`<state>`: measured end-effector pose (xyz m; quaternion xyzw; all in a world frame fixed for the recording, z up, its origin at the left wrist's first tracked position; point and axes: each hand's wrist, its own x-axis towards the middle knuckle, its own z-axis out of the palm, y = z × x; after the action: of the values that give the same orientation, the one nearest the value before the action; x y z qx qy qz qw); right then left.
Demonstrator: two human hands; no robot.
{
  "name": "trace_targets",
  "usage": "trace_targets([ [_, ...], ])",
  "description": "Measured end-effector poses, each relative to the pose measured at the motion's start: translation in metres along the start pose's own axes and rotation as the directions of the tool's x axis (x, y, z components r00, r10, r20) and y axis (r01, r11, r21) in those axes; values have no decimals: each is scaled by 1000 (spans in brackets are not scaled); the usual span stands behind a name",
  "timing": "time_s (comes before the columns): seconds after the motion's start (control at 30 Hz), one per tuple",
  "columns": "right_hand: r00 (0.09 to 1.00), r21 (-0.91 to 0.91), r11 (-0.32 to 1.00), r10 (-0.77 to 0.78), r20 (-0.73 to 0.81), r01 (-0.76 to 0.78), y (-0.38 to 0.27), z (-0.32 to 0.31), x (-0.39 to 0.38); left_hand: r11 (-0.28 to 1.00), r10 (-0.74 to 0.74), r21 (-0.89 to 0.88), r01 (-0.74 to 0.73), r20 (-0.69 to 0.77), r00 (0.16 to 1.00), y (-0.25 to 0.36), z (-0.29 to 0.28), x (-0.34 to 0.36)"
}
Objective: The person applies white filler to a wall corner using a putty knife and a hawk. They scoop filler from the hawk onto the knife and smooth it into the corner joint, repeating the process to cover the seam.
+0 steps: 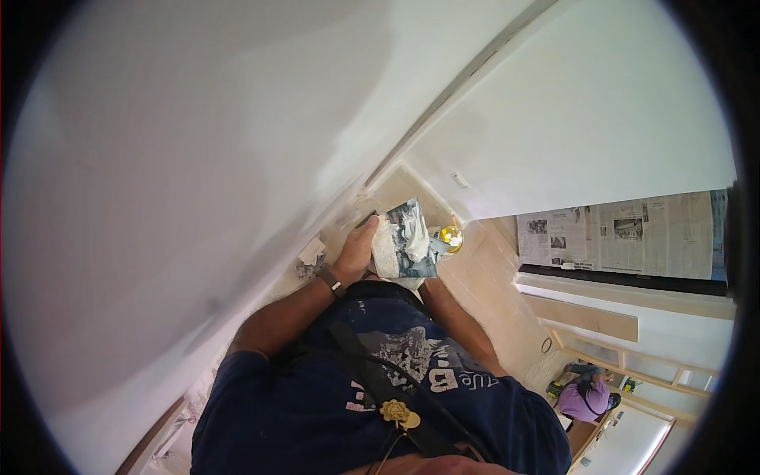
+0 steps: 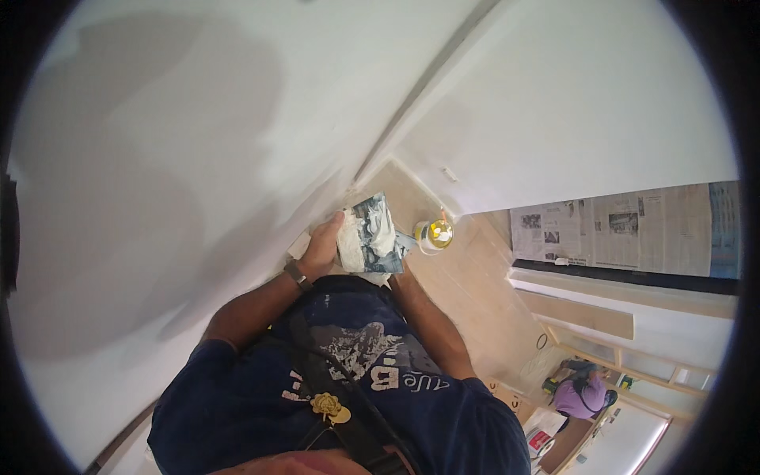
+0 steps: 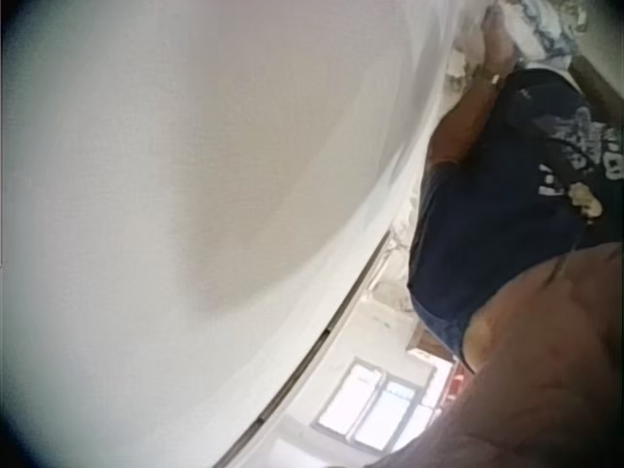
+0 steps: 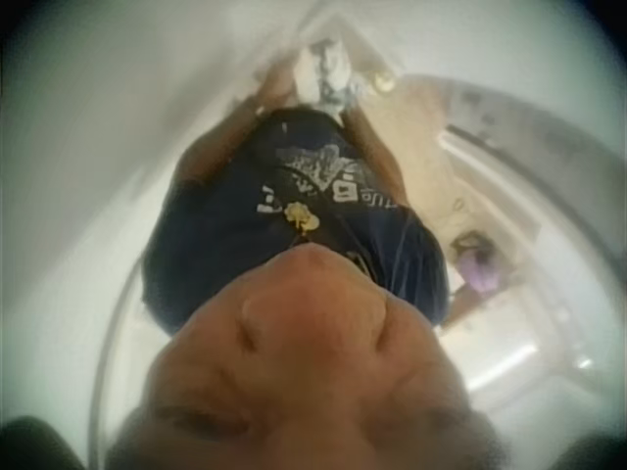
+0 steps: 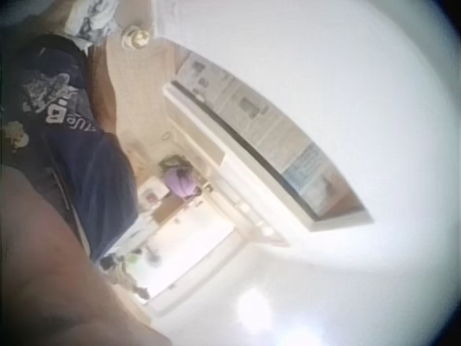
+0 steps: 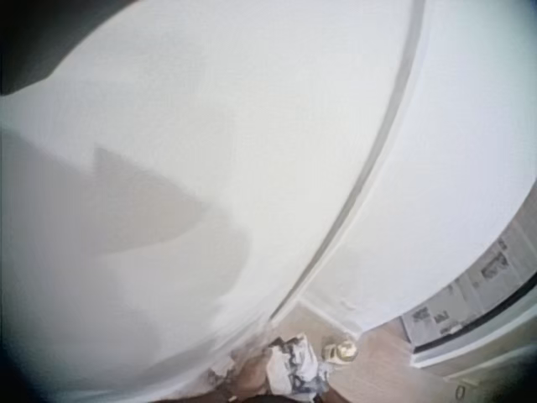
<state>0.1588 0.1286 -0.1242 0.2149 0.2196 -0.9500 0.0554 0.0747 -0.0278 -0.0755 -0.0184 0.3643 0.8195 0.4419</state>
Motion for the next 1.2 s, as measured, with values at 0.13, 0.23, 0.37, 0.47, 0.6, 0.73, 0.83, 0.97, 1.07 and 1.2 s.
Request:
trace_targets([
  [0.13,997,99,992,73,22,-75,0,7,-1,996,39,80,-36,-30,999,2,0,-5],
  [0.23,994,134,986,94,47,-100,-3,12,-2,985,89,155,-75,-85,992,-2,2,-7],
  [0.37,995,-94,995,-20,101,29,-1,14,-10,952,208,259,-162,-162,965,-14,-6,-5],
  [0.47,998,-144,989,-34,57,42,-9,7,-20,957,163,264,-119,-152,975,-6,-2,-4],
  [0.6,950,-618,757,-307,-48,213,-43,-36,-32,963,134,247,-107,-97,986,5,15,-9],
  [0.73,793,-882,418,-603,-91,217,-76,20,-58,953,139,284,-110,-87,986,13,18,-12],
  [0.83,709,-880,-413,-546,446,236,-93,61,-82,947,142,305,-103,-107,984,16,23,-11],
  [0.97,812,-802,-573,-383,441,166,-84,69,-85,910,187,395,-124,-126,974,22,35,-14],
  [1.07,837,-768,-617,-319,444,173,-85,73,-82,894,186,439,-92,-175,967,26,43,-19],
  [1.2,861,-735,-653,-253,442,185,-85,78,-77,858,230,499,-121,-163,960,26,44,-22],
])
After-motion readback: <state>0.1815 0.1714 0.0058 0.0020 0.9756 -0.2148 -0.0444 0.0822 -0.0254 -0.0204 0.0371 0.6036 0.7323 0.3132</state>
